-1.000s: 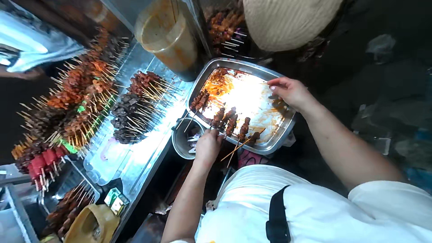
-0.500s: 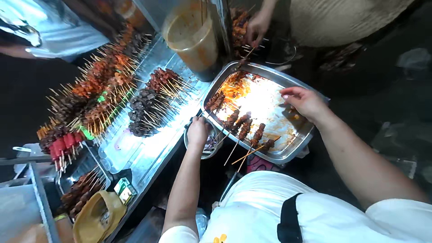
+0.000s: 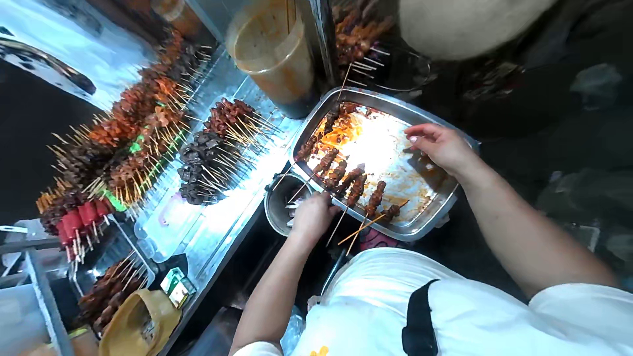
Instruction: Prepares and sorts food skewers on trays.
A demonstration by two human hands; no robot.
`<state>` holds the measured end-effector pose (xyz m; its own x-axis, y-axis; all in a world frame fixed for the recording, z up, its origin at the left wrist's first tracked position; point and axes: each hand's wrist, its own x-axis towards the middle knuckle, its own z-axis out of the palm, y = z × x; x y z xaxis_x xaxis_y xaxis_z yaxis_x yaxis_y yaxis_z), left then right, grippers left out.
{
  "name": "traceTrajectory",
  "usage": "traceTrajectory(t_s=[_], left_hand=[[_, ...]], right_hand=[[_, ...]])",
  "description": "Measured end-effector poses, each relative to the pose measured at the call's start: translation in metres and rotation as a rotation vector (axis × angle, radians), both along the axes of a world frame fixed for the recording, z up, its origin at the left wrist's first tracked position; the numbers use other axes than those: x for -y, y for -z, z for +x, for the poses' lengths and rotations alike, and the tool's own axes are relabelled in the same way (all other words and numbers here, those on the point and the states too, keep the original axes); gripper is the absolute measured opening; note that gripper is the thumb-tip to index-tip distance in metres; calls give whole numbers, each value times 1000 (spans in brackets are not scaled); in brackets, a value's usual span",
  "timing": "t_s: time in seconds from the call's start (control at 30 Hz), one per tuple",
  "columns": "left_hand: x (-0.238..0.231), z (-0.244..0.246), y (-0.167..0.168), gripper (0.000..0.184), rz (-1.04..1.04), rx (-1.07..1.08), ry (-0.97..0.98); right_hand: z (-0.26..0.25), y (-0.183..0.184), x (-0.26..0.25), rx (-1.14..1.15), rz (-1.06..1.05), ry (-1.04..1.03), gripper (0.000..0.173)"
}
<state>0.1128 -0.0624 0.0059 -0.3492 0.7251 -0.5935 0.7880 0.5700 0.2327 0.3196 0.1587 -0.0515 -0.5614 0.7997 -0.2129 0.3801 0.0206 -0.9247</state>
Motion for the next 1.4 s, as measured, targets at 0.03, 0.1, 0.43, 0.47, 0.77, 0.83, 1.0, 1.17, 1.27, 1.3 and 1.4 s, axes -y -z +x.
traceTrajectory(t_s=[0.03, 0.1, 0.43, 0.47, 0.77, 0.83, 1.0, 1.17, 1.27, 1.3, 1.4], left_hand=[[2, 5, 3, 38, -27, 3, 11], [4, 7, 8, 34, -31, -7, -7], [10, 0, 12, 31, 141, -163, -147], [13, 4, 11, 30, 186, -152, -121], [16, 24, 14, 32, 51, -28, -62], [13, 19, 14, 31, 54, -53, -72], [16, 29, 13, 32, 167, -55, -24], [16, 56, 3, 36, -74, 61, 119], [20, 66, -4, 31, -63, 62, 149], [22, 68, -5, 30, -36, 80, 151], [22, 70, -2, 32, 109, 83, 88]], right_hand=[[1, 0, -1, 1, 2, -5, 25], [3, 1, -2, 6, 3, -7, 25], [9, 3, -4, -19, 5, -3, 26], [9, 3, -5, -29, 4, -1, 26], [12, 7, -2, -43, -3, 1, 27], [14, 7, -1, -49, -20, 0, 26], [17, 8, 0, -70, -21, 1, 27], [18, 7, -1, -62, -33, 7, 27], [20, 9, -1, -71, -31, 9, 27], [20, 10, -2, -72, -32, 10, 27], [20, 13, -2, -78, -33, 9, 27]])
